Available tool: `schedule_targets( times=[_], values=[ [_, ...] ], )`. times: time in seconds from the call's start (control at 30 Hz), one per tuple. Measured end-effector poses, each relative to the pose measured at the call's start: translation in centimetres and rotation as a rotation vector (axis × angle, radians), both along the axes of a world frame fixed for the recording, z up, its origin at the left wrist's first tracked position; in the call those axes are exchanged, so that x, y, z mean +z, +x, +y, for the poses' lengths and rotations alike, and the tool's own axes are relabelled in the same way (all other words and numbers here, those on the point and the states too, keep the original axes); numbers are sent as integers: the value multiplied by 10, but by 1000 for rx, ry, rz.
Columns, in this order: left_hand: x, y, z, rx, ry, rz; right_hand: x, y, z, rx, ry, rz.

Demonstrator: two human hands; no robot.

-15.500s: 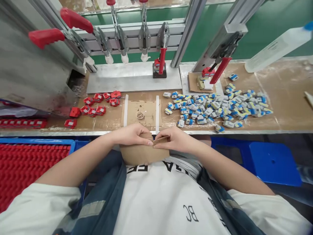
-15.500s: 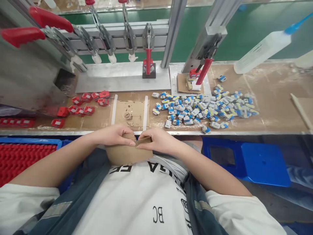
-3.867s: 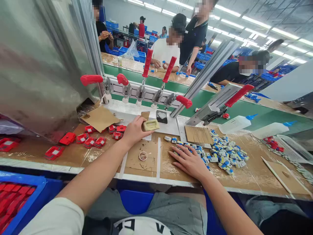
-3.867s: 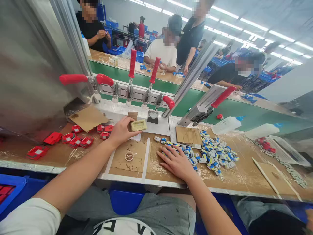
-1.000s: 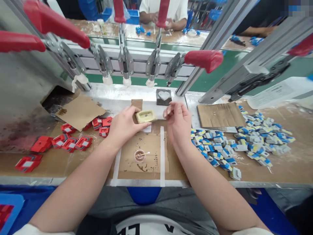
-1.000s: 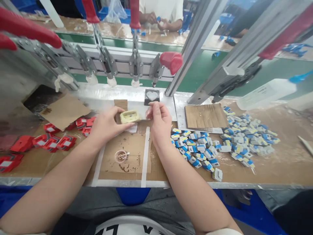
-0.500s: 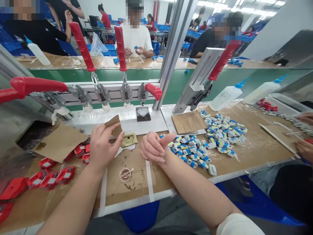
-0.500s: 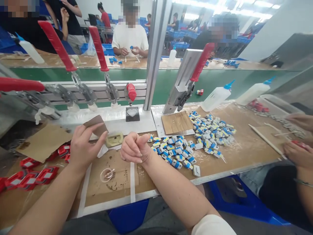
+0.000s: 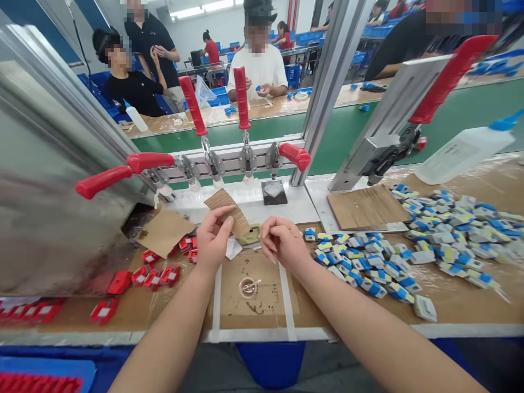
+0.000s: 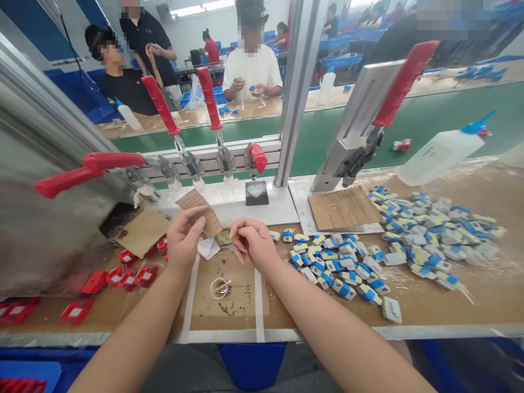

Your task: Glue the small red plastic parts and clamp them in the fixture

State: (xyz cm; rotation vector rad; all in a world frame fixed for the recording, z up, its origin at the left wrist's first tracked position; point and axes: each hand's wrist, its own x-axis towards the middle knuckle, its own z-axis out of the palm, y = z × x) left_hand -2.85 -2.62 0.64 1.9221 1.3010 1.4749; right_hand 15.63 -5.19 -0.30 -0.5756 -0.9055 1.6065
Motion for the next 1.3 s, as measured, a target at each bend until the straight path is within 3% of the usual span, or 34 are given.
schedule_targets(
  times=[0.13, 0.23, 0.3, 0.33, 0.43, 0.53, 0.7, 0.87, 0.93, 1.1, 1.3],
  values=[
    [-2, 4, 2, -161, -152, -279, -6, 1, 3, 18, -30, -70],
    [-3, 4, 0, -266, -149, -347, -10, 1, 5, -174, 19, -243],
    [-4, 2, -1, -306, -83, -243, -12, 1, 6, -270, 51, -346],
    [-4, 0, -1, -327, -39, -162, -12, 1, 7, -253, 54, -370],
    [-4, -2, -2, -366, 69, 69, -13, 0, 9, -79, 20, -380],
    [-2, -3, -1, -321, 75, 150, -14, 0, 13, -17, 14, -373],
    [1, -4, 1, -393, -78, 31, -18, 3, 16, -106, 74, -399],
    [0, 2, 3, -264, -369, -88, -12, 9, 15, -378, 382, -749],
    [0, 6, 5, -271, -466, -210, -9, 10, 15, -427, 392, -783],
    [3, 10, 6, -266, -549, -414, -11, 11, 20, -282, 269, -735],
    [16, 3, 0, -305, -551, -211, -8, 14, 18, -141, 192, -602]
  ],
)
